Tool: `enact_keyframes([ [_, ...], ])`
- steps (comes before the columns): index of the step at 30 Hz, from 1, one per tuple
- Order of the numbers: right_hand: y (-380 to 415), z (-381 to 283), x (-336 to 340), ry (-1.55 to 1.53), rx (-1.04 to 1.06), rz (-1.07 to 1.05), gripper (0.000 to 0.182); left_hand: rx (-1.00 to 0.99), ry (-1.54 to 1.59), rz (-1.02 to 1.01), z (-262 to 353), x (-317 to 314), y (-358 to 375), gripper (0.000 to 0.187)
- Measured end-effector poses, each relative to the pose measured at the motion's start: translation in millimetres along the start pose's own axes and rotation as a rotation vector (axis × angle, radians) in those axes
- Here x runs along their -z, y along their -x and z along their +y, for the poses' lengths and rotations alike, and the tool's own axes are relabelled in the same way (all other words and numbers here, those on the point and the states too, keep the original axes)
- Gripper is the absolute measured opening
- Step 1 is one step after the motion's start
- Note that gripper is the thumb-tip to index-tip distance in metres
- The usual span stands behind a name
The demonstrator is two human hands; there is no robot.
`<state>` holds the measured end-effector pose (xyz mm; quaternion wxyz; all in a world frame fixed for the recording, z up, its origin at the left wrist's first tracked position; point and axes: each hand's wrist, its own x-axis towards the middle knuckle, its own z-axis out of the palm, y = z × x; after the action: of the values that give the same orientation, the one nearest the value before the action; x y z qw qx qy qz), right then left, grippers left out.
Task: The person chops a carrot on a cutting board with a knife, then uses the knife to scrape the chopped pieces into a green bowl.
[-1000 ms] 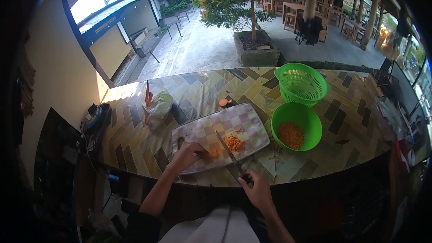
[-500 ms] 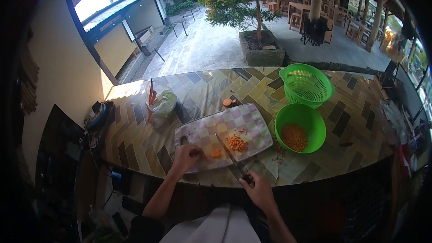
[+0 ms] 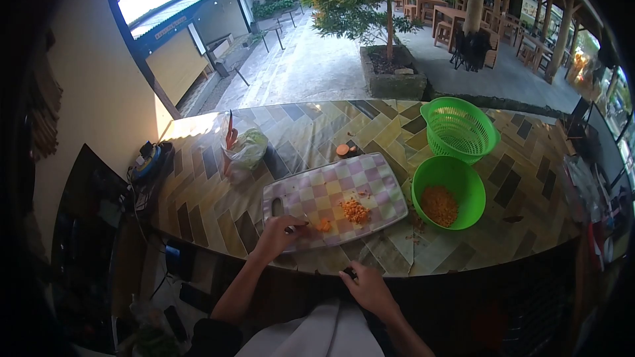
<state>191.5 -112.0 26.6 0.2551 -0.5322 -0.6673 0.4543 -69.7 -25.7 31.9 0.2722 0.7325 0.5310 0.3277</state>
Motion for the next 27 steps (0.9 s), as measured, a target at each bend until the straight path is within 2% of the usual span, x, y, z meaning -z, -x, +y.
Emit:
enact_keyframes([
  [8,-6.6,-5.3,-5.6,0.039,-0.004,0.024,0.027,0.058,-0.020,-0.004,-0.1,-2.0,5.3,0.023],
  [17,-4.3,-11.5,-3.6,0.024,-0.078,-0.026,0.029,-0.063,-0.087,0.055,-12.6,-7.2,10.2,0.022],
  [20,-4.7,-16.6,-6.1,0.004,-0.090,-0.039,0.031,0.100,0.000,0.132,2.0,-12.5,15.4,0.020],
  [27,-10.9,-24.3,-17.1,0.006,-0.082,-0.018,0.034,0.292,-0.041,0.222,11.5,-21.4,9.8,0.017],
])
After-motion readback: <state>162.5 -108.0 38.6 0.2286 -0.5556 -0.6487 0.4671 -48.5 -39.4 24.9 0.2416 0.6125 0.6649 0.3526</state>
